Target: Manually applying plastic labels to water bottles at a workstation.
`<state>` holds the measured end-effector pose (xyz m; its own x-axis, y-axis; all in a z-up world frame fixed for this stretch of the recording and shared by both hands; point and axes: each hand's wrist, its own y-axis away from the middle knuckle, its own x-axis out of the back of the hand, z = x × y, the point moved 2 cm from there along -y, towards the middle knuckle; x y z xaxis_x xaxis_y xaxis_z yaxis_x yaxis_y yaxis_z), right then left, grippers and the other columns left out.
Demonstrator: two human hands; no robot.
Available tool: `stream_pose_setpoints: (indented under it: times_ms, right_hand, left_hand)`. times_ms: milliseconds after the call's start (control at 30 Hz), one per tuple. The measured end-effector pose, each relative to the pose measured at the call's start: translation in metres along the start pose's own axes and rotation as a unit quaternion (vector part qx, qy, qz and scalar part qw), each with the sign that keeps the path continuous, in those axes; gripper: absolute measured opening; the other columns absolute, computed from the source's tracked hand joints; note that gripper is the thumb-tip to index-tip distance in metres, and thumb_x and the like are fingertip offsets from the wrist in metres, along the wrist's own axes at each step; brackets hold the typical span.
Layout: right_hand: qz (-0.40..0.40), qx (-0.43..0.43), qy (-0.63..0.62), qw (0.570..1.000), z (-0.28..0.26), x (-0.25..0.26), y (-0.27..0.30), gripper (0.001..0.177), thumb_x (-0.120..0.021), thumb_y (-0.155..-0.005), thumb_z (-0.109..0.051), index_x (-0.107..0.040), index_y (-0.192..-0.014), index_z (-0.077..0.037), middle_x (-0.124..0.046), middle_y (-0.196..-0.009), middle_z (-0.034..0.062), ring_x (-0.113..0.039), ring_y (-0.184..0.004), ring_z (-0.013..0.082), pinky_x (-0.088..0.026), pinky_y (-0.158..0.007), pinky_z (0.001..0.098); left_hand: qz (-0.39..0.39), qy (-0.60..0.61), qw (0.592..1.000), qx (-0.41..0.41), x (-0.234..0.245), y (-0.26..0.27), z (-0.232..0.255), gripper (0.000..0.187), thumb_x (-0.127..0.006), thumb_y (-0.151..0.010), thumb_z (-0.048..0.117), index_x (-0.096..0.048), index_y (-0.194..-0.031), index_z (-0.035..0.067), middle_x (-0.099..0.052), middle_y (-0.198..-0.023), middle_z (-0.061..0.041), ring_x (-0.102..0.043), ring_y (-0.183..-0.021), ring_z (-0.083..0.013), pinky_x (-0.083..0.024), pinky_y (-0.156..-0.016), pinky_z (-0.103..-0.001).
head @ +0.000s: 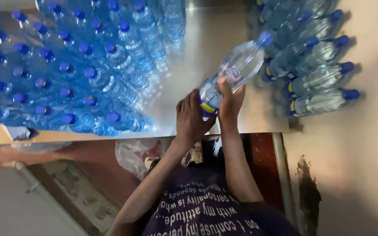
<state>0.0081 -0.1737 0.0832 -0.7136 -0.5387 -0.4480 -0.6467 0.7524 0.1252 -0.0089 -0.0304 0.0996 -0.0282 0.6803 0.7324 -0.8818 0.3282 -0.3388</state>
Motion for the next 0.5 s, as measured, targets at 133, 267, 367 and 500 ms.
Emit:
stream_pose_setpoints:
  times_ms: [133, 267, 367, 500]
  right_hand:
    - [-0.072, 0.006, 0.079, 0.994, -0.005, 0.028, 0.013, 0.072, -0.095, -0.087, -0.029, -0.062, -0.147, -0.007, -0.07, -0.134, 0.0151, -0.069, -0.125, 0.0263, -0.06, -0.104, 0.0486]
    - [-0.086, 0.011, 0.185, 0.979, 0.003, 0.08, 0.023, 0.094, -0.096, -0.085, -0.056, -0.058, -0.16, -0.013, -0.067, -0.152, 0.0124, -0.064, -0.136, 0.0242, -0.052, -0.119, 0.0507]
    - [-0.04, 0.086, 0.362, 0.927, 0.007, 0.133, 0.003, 0.075, -0.096, -0.094, -0.027, -0.059, -0.157, -0.009, -0.072, -0.136, 0.0205, -0.072, -0.126, 0.0392, -0.057, -0.107, 0.0596]
    - [0.071, 0.132, 0.454, 0.878, -0.008, 0.15, -0.026, 0.082, -0.104, -0.074, -0.021, -0.063, -0.144, -0.01, -0.068, -0.129, 0.0204, -0.069, -0.127, 0.0427, -0.054, -0.108, 0.0629]
  left_hand:
    - [-0.279, 0.222, 0.929, 0.099, -0.004, -0.019, -0.003, 0.131, -0.102, -0.065, 0.055, -0.041, -0.169, 0.005, -0.061, -0.159, -0.023, -0.06, -0.146, -0.044, -0.038, -0.129, -0.057]
    - [-0.501, 0.235, 0.825, 0.112, -0.02, -0.017, -0.017, 0.117, -0.086, -0.074, 0.077, -0.057, -0.159, 0.003, -0.066, -0.154, -0.028, -0.058, -0.147, -0.0498, -0.044, -0.127, -0.059]
    - [-0.426, 0.176, 0.874, 0.152, -0.056, 0.007, -0.071, 0.11, -0.09, -0.083, 0.072, -0.048, -0.172, 0.023, -0.054, -0.169, -0.018, -0.053, -0.155, -0.0419, -0.047, -0.123, -0.056]
    - [-0.409, 0.247, 0.841, 0.253, -0.018, 0.041, -0.074, 0.096, -0.084, -0.093, 0.065, -0.048, -0.171, 0.023, -0.049, -0.172, -0.02, -0.048, -0.158, -0.0423, -0.045, -0.126, -0.057]
